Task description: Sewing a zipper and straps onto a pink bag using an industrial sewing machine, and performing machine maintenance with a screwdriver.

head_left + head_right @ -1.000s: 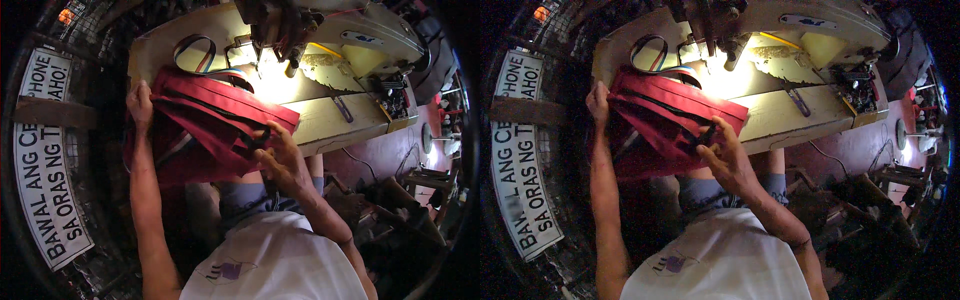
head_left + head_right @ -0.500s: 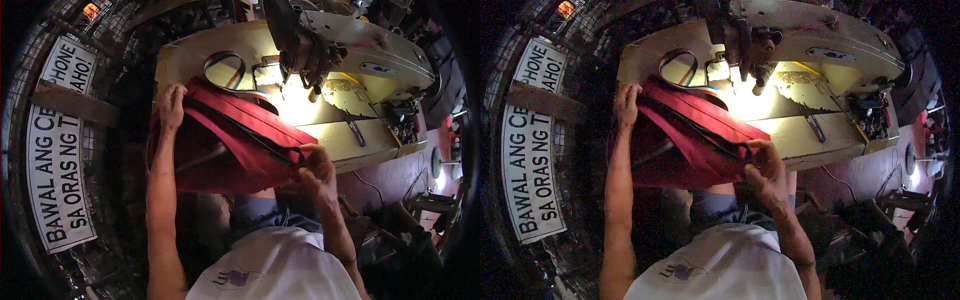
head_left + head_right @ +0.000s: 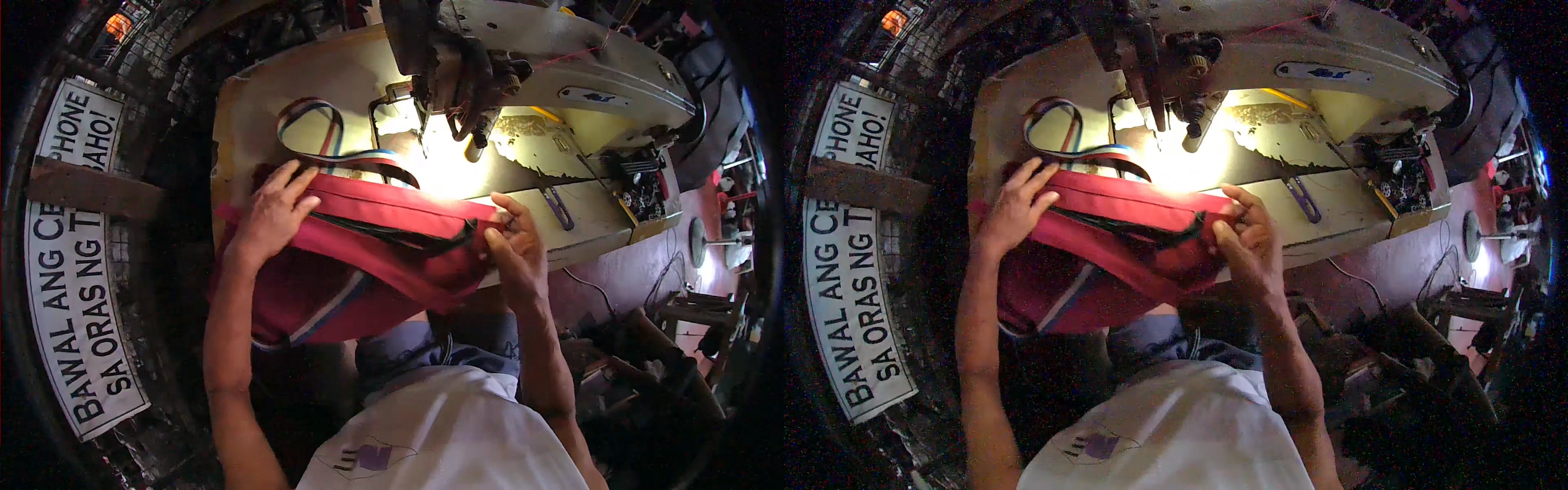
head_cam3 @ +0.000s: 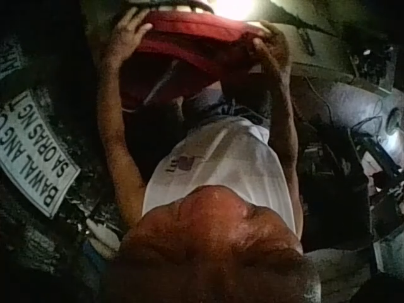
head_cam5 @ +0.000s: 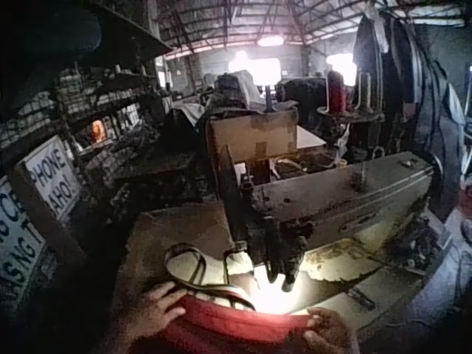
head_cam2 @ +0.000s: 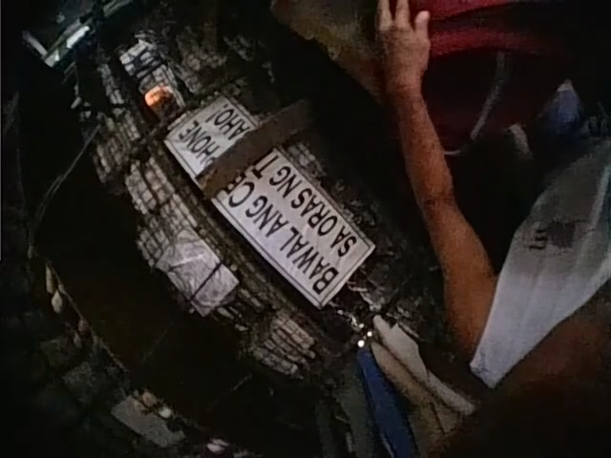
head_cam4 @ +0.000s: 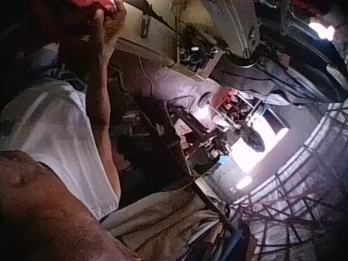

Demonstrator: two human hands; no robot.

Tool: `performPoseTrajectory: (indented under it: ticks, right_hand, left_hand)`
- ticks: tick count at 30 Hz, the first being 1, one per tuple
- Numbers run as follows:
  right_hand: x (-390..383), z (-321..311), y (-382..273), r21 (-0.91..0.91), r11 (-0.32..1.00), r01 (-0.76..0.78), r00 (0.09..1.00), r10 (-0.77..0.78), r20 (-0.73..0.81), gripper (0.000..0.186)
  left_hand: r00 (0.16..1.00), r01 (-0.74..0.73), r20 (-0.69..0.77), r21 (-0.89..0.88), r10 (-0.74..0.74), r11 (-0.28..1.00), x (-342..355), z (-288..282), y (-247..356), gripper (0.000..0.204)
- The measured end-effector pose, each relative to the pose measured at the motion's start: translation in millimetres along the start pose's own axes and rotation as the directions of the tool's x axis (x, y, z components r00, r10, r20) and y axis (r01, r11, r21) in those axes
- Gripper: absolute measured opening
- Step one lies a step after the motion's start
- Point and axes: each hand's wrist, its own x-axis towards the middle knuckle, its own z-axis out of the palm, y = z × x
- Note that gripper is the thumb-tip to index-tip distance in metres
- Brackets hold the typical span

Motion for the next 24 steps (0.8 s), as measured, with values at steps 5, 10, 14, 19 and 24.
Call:
performPoseTrajectory:
  ticks: [5,10,14,19,24]
  right_hand:
    - [49,25,11,-0.1,0.984,0.146,0.989,-0.144,0.029,0.04]
    - [64,-5,-2,-0.228,0.967,0.118,0.988,-0.137,-0.071,0.041]
    - [60,-27,-11,-0.358,0.932,0.064,0.99,-0.103,-0.091,0.041]
    - [65,-31,-10,-0.308,0.949,0.073,0.986,-0.114,-0.119,0.04]
    - [72,-34,-13,-0.36,0.933,0.018,0.993,-0.057,-0.098,0.037]
  left_hand:
    - [0.989,0.027,-0.144,-0.058,-0.035,0.998,11,-11,-39,0.042]
    - [0.99,0.123,-0.056,-0.1,-0.129,0.987,31,-13,-45,0.029]
    - [0.98,-0.021,-0.201,-0.117,-0.003,0.993,45,8,-39,0.026]
    - [0.923,-0.085,-0.383,-0.313,-0.044,0.946,47,14,-34,0.023]
    - [0.931,-0.112,-0.364,-0.291,-0.002,0.95,19,-21,-11,0.026]
